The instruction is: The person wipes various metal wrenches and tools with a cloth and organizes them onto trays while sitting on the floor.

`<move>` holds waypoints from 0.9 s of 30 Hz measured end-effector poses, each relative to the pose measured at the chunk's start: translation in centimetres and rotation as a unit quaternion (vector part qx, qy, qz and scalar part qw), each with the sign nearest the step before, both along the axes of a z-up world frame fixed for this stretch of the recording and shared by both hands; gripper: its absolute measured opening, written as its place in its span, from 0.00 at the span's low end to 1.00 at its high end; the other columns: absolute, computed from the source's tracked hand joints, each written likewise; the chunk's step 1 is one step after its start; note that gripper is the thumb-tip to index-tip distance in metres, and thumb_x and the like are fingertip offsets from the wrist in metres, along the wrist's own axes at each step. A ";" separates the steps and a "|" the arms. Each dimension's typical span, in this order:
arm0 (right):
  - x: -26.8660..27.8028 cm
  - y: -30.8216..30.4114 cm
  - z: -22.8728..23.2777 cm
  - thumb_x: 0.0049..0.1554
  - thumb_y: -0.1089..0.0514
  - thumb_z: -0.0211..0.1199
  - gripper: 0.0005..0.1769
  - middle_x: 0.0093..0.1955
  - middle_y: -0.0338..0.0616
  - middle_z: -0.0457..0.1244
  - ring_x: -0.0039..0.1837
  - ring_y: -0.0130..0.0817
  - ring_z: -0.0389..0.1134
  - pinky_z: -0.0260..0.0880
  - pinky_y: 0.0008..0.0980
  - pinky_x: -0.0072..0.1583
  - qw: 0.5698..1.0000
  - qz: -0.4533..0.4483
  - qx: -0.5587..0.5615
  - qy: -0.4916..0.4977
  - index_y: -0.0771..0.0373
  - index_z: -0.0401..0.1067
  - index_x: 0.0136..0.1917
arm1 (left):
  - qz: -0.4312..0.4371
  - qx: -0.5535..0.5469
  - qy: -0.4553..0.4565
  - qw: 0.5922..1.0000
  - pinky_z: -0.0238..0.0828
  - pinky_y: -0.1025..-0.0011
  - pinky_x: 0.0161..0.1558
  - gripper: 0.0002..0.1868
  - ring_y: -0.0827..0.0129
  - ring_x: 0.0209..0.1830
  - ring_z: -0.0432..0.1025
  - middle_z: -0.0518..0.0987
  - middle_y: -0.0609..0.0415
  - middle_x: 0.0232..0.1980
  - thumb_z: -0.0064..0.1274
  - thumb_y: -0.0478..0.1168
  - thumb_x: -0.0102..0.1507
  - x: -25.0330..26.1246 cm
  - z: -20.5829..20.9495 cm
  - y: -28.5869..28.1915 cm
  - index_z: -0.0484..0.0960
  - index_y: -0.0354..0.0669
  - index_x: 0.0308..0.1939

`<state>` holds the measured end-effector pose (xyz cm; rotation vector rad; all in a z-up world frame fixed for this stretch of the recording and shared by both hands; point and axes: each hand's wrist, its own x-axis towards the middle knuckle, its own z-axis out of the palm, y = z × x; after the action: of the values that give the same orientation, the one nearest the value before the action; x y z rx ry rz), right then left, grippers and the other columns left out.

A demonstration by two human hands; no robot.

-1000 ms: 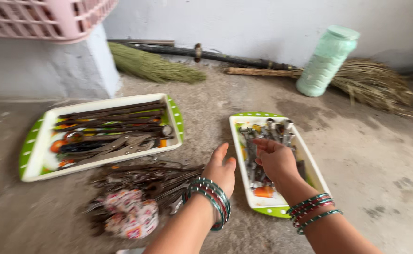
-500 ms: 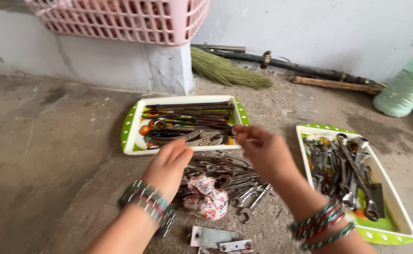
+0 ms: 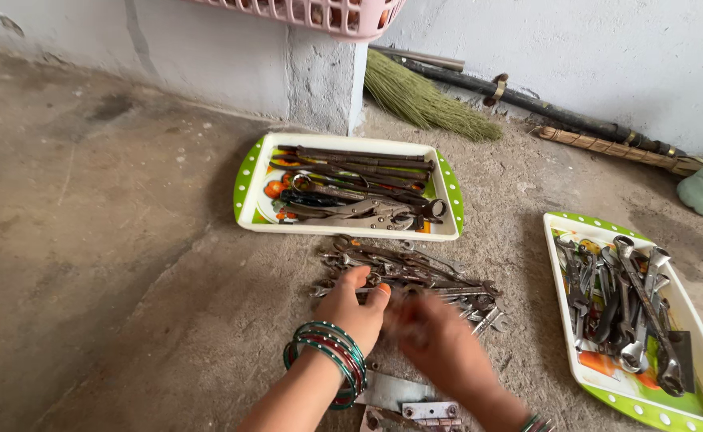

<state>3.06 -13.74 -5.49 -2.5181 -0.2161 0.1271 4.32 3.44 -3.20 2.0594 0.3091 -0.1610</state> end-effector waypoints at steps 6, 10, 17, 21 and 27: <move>4.8 -3.1 4.0 0.62 0.44 0.62 0.15 0.61 0.36 0.64 0.62 0.38 0.62 0.69 0.39 0.64 0.954 -0.060 -0.289 -0.047 0.29 0.76 0.62 | -0.012 0.031 0.016 0.999 0.61 0.64 0.70 0.31 0.61 0.70 0.68 0.72 0.56 0.70 0.49 0.57 0.65 0.5 0.0 0.0 0.69 0.50 0.69; 5.9 -3.4 3.0 0.58 0.44 0.65 0.19 0.69 0.36 0.57 0.67 0.44 0.57 0.65 0.41 0.67 0.945 -0.044 -0.323 0.028 0.28 0.74 0.63 | -0.023 0.024 0.012 0.999 0.63 0.64 0.69 0.30 0.61 0.70 0.67 0.72 0.55 0.70 0.49 0.57 0.65 0.4 0.1 -0.2 0.70 0.50 0.68; 5.7 -3.8 2.0 0.56 0.44 0.65 0.20 0.66 0.37 0.58 0.69 0.41 0.58 0.64 0.42 0.68 0.928 0.023 -0.370 -0.041 0.37 0.74 0.63 | -0.033 0.017 0.027 0.999 0.64 0.64 0.69 0.28 0.61 0.70 0.68 0.73 0.54 0.69 0.49 0.55 0.66 -0.1 0.9 -0.1 0.70 0.49 0.68; 6.4 -3.5 4.1 0.56 0.46 0.67 0.27 0.64 0.41 0.62 0.65 0.46 0.63 0.66 0.45 0.67 0.949 -0.008 -0.312 -0.045 0.40 0.70 0.69 | -0.052 0.008 0.042 0.998 0.68 0.64 0.66 0.24 0.60 0.66 0.73 0.74 0.53 0.69 0.46 0.47 0.66 -0.1 0.5 -0.6 0.72 0.50 0.67; 4.8 -2.4 9.9 0.56 0.45 0.66 0.33 0.48 0.52 0.70 0.46 0.43 0.72 0.77 0.44 0.48 0.929 -0.213 0.234 0.193 0.67 0.71 0.68 | -0.142 0.000 -0.106 0.984 0.66 0.62 0.63 0.24 0.57 0.64 0.71 0.74 0.43 0.66 0.51 0.47 0.67 -1.2 1.1 -1.8 0.72 0.41 0.65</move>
<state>7.86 -16.15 4.43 -1.9577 0.4149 0.3463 3.10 1.69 -2.10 2.0916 -0.1172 -0.1123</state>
